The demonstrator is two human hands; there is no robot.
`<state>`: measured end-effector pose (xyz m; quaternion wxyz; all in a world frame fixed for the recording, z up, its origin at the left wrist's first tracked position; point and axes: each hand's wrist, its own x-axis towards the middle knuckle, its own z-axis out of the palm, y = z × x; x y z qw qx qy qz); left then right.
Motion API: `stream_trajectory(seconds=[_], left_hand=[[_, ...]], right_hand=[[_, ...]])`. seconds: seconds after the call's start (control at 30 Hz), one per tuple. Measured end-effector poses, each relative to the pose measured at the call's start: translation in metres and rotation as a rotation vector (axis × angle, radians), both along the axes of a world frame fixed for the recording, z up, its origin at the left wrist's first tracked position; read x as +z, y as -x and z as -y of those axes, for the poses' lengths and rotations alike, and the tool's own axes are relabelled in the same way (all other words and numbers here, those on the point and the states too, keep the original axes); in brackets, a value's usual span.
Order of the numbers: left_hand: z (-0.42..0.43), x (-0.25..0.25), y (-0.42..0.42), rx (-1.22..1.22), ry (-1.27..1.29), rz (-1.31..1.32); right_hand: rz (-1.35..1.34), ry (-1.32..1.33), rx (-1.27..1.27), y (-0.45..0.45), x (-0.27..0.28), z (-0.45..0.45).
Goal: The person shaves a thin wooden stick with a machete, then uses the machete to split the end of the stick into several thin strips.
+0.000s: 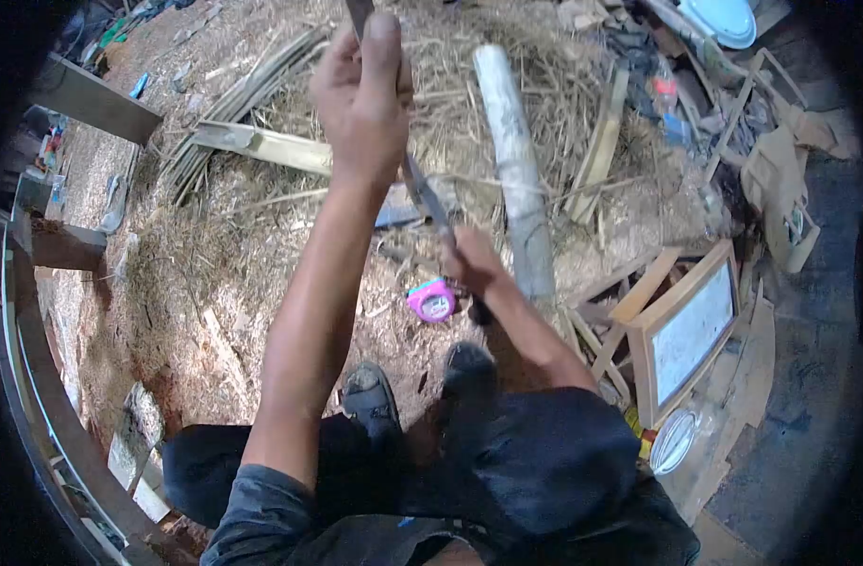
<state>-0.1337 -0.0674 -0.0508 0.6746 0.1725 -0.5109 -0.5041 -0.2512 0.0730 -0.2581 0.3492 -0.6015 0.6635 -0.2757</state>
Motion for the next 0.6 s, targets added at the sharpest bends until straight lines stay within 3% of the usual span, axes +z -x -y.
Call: stream_trajectory(seconds=[0.03, 0.07, 0.17, 0.2, 0.23, 0.3, 0.37, 0.43, 0.47, 0.53, 0.6], left_hand=[[-0.003, -0.004, 0.002, 0.019, -0.04, -0.022], [-0.001, -0.004, 0.003, 0.061, -0.026, -0.006], [0.005, -0.004, 0.004, 0.098, -0.009, -0.003], [0.011, -0.006, 0.0, 0.082, -0.001, -0.023], [0.012, -0.005, -0.002, 0.082, 0.01, -0.029], [0.016, -0.004, -0.009, 0.1, -0.067, -0.067], [0.017, -0.01, -0.02, 0.117, -0.137, 0.005], [0.026, -0.007, -0.025, -0.086, -0.217, -0.15], [0.023, -0.001, -0.02, 0.03, -0.264, -0.103], [0.023, -0.004, -0.022, -0.016, -0.245, -0.108], [0.023, -0.007, -0.023, -0.054, -0.225, -0.117]], right_hand=[[0.064, -0.132, -0.023, -0.002, 0.037, 0.001], [-0.005, -0.082, -0.098, -0.01, 0.054, 0.001], [0.019, -0.027, -0.142, -0.016, 0.045, -0.013], [0.047, -0.092, -0.069, -0.008, -0.007, -0.02], [0.099, 0.053, 0.01, 0.004, -0.041, -0.036], [-0.028, -0.142, 0.036, 0.009, -0.058, -0.04], [-0.008, -0.261, 0.036, 0.005, -0.038, -0.029], [-0.008, -0.348, 0.03, 0.007, 0.002, -0.002], [-0.055, -0.285, -0.018, 0.003, 0.023, 0.003], [-0.103, -0.219, -0.071, -0.005, 0.067, 0.01], [0.105, 0.07, -0.157, -0.013, 0.103, 0.015]])
